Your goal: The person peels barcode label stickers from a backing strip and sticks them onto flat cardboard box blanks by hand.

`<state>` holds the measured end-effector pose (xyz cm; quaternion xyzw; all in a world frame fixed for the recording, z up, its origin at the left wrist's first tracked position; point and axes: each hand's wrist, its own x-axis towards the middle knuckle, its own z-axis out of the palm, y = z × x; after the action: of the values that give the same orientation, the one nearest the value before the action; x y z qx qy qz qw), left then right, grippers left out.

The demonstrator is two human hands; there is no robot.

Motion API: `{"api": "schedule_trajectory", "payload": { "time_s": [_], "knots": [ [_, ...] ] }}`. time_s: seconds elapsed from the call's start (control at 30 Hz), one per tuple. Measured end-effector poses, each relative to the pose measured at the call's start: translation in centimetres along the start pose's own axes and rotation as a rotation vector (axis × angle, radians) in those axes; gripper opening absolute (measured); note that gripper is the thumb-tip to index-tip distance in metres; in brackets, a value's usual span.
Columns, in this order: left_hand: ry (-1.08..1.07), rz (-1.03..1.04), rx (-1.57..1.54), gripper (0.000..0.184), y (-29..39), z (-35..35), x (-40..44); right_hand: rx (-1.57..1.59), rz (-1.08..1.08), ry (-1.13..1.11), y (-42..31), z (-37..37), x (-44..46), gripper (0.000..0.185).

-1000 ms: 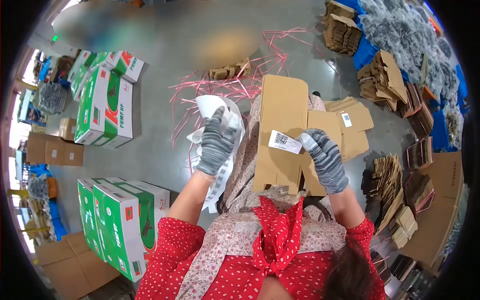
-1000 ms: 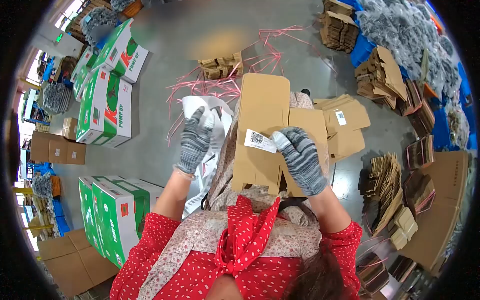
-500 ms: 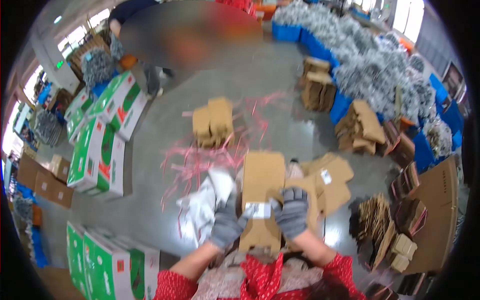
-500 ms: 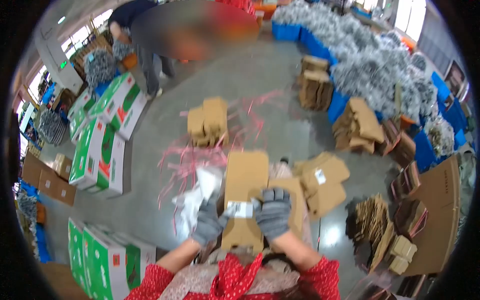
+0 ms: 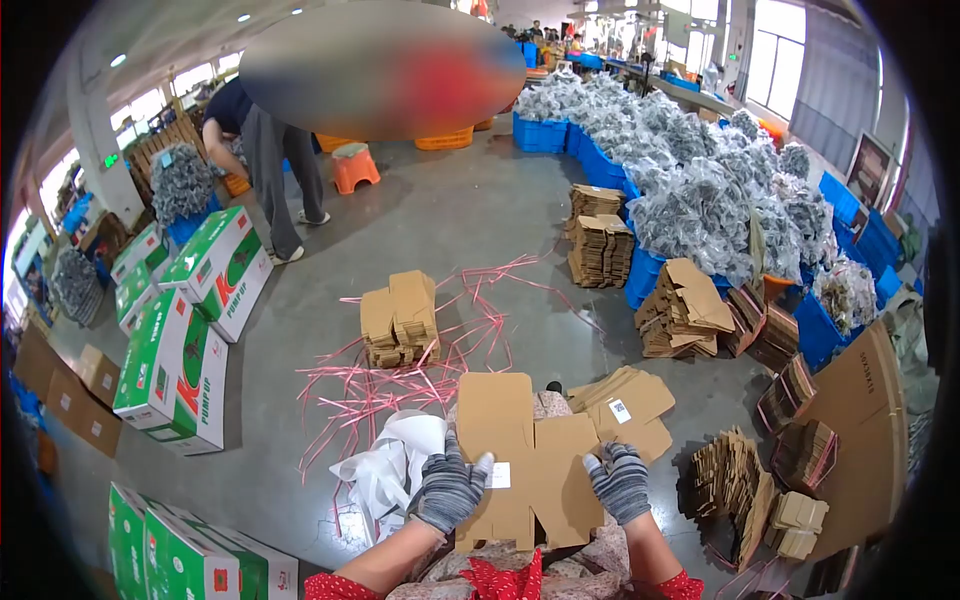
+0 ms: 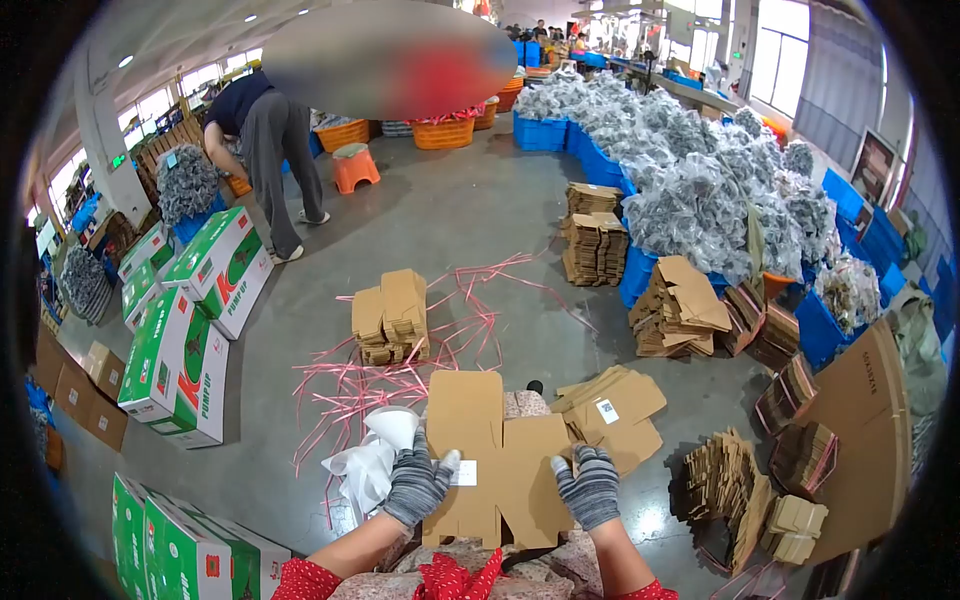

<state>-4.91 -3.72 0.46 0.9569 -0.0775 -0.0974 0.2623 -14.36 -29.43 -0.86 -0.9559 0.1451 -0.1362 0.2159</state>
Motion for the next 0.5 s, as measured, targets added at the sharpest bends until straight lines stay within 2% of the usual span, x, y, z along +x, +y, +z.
{"api": "schedule_trajectory", "payload": {
  "time_s": [0.03,0.1,0.13,0.2,0.3,0.37,0.47,0.5],
  "knots": [
    [0.012,-0.02,-0.029,0.082,-0.5,0.5,0.2,0.002,0.001,0.003,-0.2,0.2,0.0,0.042],
    [0.022,-0.041,-0.054,0.076,-1.9,1.5,0.8,0.658,0.089,0.06,-0.4,1.2,0.2,0.039],
    [0.117,0.029,-0.116,0.071,-3.0,2.3,1.2,0.987,0.133,0.088,-0.3,1.7,0.3,0.037],
    [0.308,0.172,-0.244,0.061,-4.7,2.9,1.8,0.991,0.207,0.166,3.4,3.0,1.4,0.035],
    [0.332,0.142,-0.392,0.051,-5.7,0.6,2.2,1.021,0.539,0.415,7.7,1.3,3.2,0.03],
    [0.344,0.129,-0.466,0.047,-6.1,-1.0,2.6,1.029,0.594,0.62,14.9,3.6,4.4,0.033],
    [0.389,0.234,-0.524,0.042,-6.4,-3.2,3.1,1.019,0.687,0.64,23.0,7.0,3.9,0.032],
    [0.391,0.234,-0.526,0.042,-6.4,-3.9,3.3,0.659,0.766,0.629,24.2,8.0,3.5,0.031]
  ]
}}
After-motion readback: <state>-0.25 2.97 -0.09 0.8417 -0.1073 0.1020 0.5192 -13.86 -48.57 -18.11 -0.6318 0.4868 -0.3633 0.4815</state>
